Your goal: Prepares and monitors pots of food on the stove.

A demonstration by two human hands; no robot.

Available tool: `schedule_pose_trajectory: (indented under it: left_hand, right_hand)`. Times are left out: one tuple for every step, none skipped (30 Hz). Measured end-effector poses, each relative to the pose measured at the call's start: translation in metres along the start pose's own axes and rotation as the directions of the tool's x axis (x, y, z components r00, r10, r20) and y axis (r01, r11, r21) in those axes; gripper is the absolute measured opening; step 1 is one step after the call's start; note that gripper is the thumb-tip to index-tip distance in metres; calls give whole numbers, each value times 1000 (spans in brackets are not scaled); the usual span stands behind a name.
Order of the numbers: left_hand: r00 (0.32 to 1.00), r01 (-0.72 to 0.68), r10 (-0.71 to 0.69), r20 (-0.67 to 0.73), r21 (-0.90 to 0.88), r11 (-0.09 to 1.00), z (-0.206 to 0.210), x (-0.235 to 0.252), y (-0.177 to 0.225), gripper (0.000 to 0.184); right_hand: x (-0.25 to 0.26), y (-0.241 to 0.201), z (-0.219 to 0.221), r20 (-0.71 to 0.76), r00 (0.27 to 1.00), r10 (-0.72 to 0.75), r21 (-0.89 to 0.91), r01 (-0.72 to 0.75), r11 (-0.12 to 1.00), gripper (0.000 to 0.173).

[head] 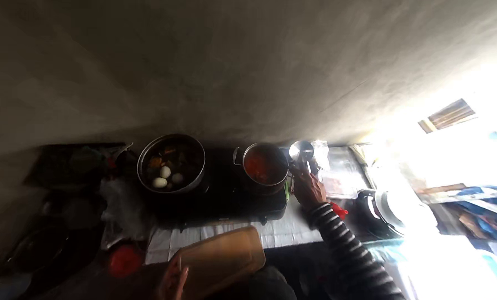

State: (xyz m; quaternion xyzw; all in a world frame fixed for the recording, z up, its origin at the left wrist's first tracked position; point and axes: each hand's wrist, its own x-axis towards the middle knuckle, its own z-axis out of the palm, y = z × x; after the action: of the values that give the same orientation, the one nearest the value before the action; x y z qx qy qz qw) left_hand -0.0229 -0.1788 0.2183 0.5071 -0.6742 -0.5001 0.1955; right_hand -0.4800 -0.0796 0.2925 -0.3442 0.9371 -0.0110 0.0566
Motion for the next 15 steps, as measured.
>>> schedule_pose_trajectory:
  left_hand:
    - [999,33,-33,-24,-5,999,8,-11,-5,56]
    - [996,75,-75,-43,-4,997,14,-22,-7,56]
    - [991,115,-115,-61,-1,993,19,-32,-9,56]
    - [987,144,-143,-79,5,990,23,-42,-11,55]
    - [982,163,-161,-102,12,987,26,-52,-14,55]
    - [977,176,-174,-126,5,984,28,-60,-14,54]
    - [970,194,-193,-145,-12,981,29,-66,-11,54]
    - [962,220,-224,-158,-39,975,30,-71,-7,55]
    - [952,243,-250,-177,-57,968,32,-75,-5,55]
    - [945,255,-261,-196,-56,965,33,-77,-5,55]
    - [940,260,-263,-215,-44,965,35,-79,-6,55]
    - [938,264,-264,-227,-31,964,37,-79,-7,56]
    - [937,266,-262,-232,-11,964,39,-80,-6,56]
    - [938,268,-261,-226,2,963,40,-81,-4,57]
    - [940,271,-263,-219,5,963,42,-81,0,58]
  right_hand:
    - [8,4,1,21,999,-28,-7,28,1000,50]
    - [15,7,2,40,998,-50,-11,50,999,49]
    - [22,9,2,60,996,-61,-7,62,998,48]
    - [27,9,1,78,994,-74,-9,75,997,47]
    - [32,9,0,92,991,-93,-25,96,995,46]
    - [35,9,-2,106,988,-114,-40,119,992,45]
    - [39,9,-3,118,984,-134,-57,142,988,44]
    - [42,8,-5,133,980,-146,-77,157,985,43]
    - [45,7,-7,157,976,-150,-95,166,981,43]
    - [48,7,-9,182,971,-155,-108,176,978,41]
    - [51,7,-13,206,965,-160,-111,186,976,37]
    - [55,7,-18,232,959,-161,-115,192,975,35]
    - [58,7,-24,262,953,-155,-110,189,976,34]
    - [61,8,-29,286,947,-149,-96,183,978,37]
    - [66,10,-33,307,941,-142,-73,172,982,39]
